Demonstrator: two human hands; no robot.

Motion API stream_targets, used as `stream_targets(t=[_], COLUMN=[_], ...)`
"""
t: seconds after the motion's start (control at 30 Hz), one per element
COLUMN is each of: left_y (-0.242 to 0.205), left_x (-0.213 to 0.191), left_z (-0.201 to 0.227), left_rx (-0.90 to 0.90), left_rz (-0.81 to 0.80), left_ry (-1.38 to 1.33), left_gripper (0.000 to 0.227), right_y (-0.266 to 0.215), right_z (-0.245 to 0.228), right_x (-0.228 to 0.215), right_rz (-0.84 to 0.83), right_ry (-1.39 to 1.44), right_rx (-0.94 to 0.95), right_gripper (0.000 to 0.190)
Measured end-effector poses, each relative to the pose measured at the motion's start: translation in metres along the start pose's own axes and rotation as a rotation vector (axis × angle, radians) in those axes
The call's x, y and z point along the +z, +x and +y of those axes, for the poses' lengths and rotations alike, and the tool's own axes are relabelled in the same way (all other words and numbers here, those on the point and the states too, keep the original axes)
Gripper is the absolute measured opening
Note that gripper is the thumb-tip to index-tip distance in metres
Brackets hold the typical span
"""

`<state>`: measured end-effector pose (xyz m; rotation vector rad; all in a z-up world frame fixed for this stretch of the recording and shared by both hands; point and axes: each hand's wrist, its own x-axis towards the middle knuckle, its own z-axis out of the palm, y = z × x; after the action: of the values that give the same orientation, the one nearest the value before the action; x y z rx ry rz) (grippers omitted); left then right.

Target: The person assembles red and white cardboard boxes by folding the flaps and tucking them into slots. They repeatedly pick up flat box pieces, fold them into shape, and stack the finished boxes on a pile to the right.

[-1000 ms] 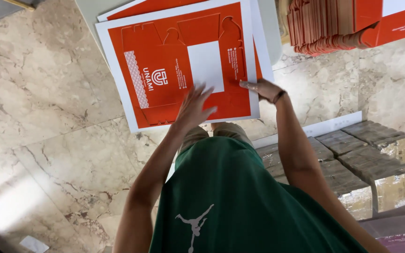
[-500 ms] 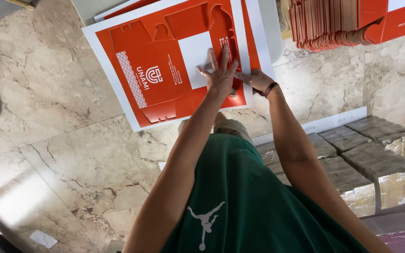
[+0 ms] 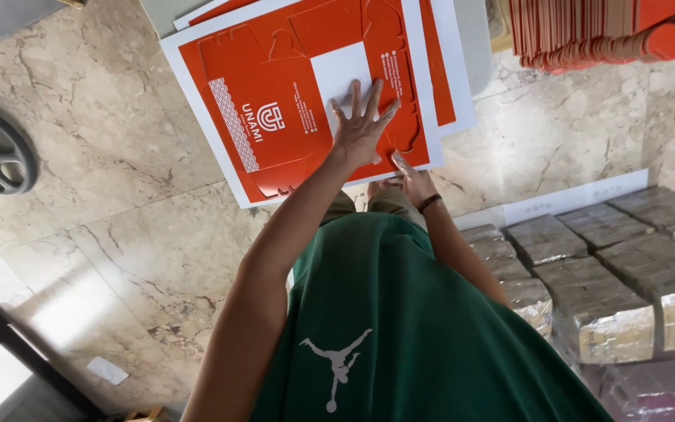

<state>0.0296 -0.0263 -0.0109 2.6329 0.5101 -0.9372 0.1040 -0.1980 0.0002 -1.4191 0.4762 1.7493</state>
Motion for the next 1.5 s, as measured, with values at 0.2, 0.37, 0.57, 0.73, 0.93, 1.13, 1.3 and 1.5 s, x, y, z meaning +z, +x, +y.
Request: stream_targets(t=[0.2,0.37,0.57,0.73,0.93,1.13,1.3,1.5], left_y=[-0.005,0.005,-0.006,0.004,-0.029,-0.059,-0.056,-0.03], left_x=[-0.035,-0.02,-0.046,-0.02,0.01,0.0,0.01,0.015], left_z=[0.034,0.051,0.035,-0.018,-0.087,-0.082,-0.069,-0.08], left_rx=[-0.006,-0.142,-0.109,-0.026,-0.07,-0.123,-0.195,-0.214], left_rz=[-0.243,-0.09,-0.095,-0.083,0.027,-0.073,-0.135,-0.081], left_ry=[-0.23,-0.046,-0.158,-0.2,-0.229,-0.202,-0.191,-0.313], left_gripper=[0.132,0.112,0.111,0.089,0.097,0.122,0.125,0.137], right_y=[0.005,0.036,0.092,0.059,0.016,0.027,0.056,0.054], right_z=[0.025,0.038,0.061,0.044,0.014,0.048,0.085,0.086], right_x=[-0.03,-0.035,-0.076,-0.04,0.003,0.058,0.101,0.11], right_rz=[0.177,0.323,-0.106,0.379,0.45,0.148,0.251,0.269], right_ry=[-0.03,0.04,0.118,0.021,0.132,-0.1,-0.089,-0.122], right_rx=[-0.403,-0.495,-0.982,-0.672,-0.526,-0.106,-0.097,-0.644], right_gripper=[0.067,0.046,0.053,0.035,0.052,0.09,0.08,0.049])
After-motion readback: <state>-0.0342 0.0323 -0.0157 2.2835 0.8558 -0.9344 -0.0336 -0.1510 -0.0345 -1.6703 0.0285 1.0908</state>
